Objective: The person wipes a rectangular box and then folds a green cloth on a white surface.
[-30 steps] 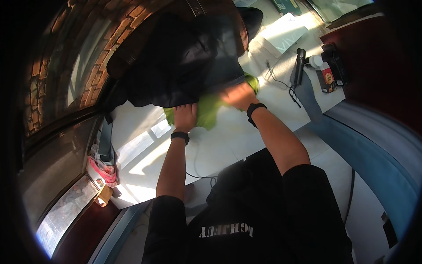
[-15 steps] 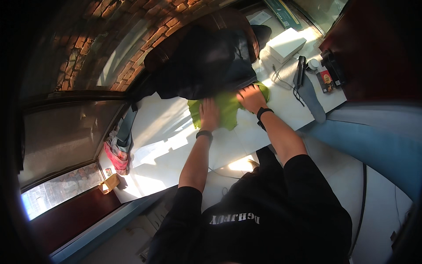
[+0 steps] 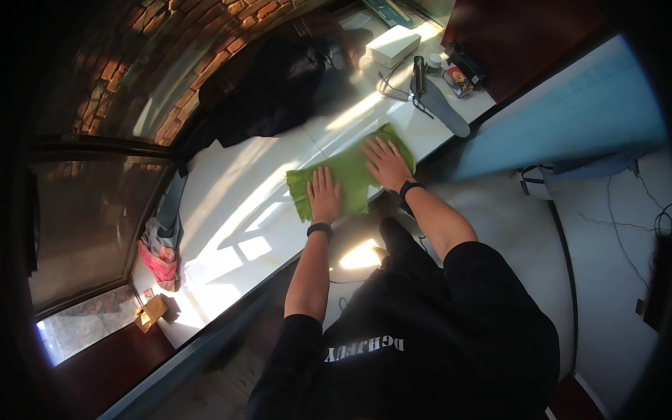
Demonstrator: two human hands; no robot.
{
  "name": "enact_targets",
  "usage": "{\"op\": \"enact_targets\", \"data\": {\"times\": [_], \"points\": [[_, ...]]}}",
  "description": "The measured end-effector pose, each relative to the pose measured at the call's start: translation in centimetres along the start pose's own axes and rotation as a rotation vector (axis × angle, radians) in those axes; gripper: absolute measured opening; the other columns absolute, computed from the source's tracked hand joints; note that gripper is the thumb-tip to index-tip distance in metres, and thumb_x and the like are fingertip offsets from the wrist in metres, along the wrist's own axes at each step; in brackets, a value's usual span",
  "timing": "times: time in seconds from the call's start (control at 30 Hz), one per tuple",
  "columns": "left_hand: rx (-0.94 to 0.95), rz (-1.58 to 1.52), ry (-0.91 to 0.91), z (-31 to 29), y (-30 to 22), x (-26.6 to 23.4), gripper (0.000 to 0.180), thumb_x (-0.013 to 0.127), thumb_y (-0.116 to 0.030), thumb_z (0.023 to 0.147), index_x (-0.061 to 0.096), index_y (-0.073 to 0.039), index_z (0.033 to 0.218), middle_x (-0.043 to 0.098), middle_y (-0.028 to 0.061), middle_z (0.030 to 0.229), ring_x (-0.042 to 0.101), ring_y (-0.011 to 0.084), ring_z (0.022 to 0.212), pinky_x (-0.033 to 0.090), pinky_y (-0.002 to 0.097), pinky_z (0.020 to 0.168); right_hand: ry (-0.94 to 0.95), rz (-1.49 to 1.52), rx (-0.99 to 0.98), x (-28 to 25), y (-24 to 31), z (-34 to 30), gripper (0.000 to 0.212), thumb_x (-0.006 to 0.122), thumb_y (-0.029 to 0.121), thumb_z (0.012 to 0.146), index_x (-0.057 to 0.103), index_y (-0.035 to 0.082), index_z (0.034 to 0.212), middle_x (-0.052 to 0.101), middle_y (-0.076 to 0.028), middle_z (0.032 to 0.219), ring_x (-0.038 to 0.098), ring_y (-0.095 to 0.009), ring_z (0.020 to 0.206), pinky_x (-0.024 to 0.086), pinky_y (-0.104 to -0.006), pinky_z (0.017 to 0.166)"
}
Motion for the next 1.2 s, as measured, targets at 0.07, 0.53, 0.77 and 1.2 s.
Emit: {"op": "enact_targets", "data": {"times": [0.07,0.53,0.77,1.2], "points": [[0.01,-0.004,0.0,-0.7,-0.8,0.6,0.06,0.037,-0.035,0.097,0.022,-0.007,0.147,0.019,0.0102,0.154,0.013,0.0248,0.144,0.009,0.047,0.115,0.023,0.006,0.016,-0.1,-0.4,-1.3,0.051,0.041,0.035,0.097,0.033,0.018,0.144,0.031,-0.006,0.15,0.023,-0.026,0.14,0.014,-0.0437,0.115],[0.086,0.092,-0.137,-0.8,-2.2,1.1,0.06,0.043,-0.039,0.096,0.029,-0.007,0.145,0.029,0.012,0.15,0.027,0.0277,0.139,0.022,0.047,0.112,0.109,-0.044,-0.007,-1.3,-2.1,-0.9,0.052,0.042,0.036,0.097,0.031,0.019,0.145,0.029,-0.005,0.151,0.022,-0.026,0.14,0.017,-0.0431,0.114],[0.048,-0.011,-0.179,2.5,-3.1,-0.2,0.061,0.046,-0.035,0.095,0.028,-0.007,0.145,0.027,0.0118,0.151,0.025,0.0274,0.139,0.021,0.0472,0.112,0.084,-0.076,-0.016,-1.0,-4.1,2.0,0.051,0.04,0.032,0.098,0.029,0.019,0.146,0.027,-0.006,0.151,0.022,-0.028,0.14,0.016,-0.0447,0.114],[0.01,0.035,-0.218,10.6,-2.9,-1.2,0.059,0.048,-0.035,0.093,0.033,-0.005,0.141,0.033,0.0129,0.147,0.027,0.0268,0.138,0.023,0.0473,0.112,0.101,-0.017,-0.011,-1.3,-7.1,9.4,0.048,0.038,0.031,0.098,0.033,0.019,0.144,0.031,-0.007,0.149,0.028,-0.027,0.137,0.031,-0.0487,0.104]]}}
Point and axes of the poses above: each hand's wrist, its own z-axis towards the middle knuckle, its own x-axis out of the palm, y = z × x, the point moved 2 cm from there along z, towards the middle knuckle
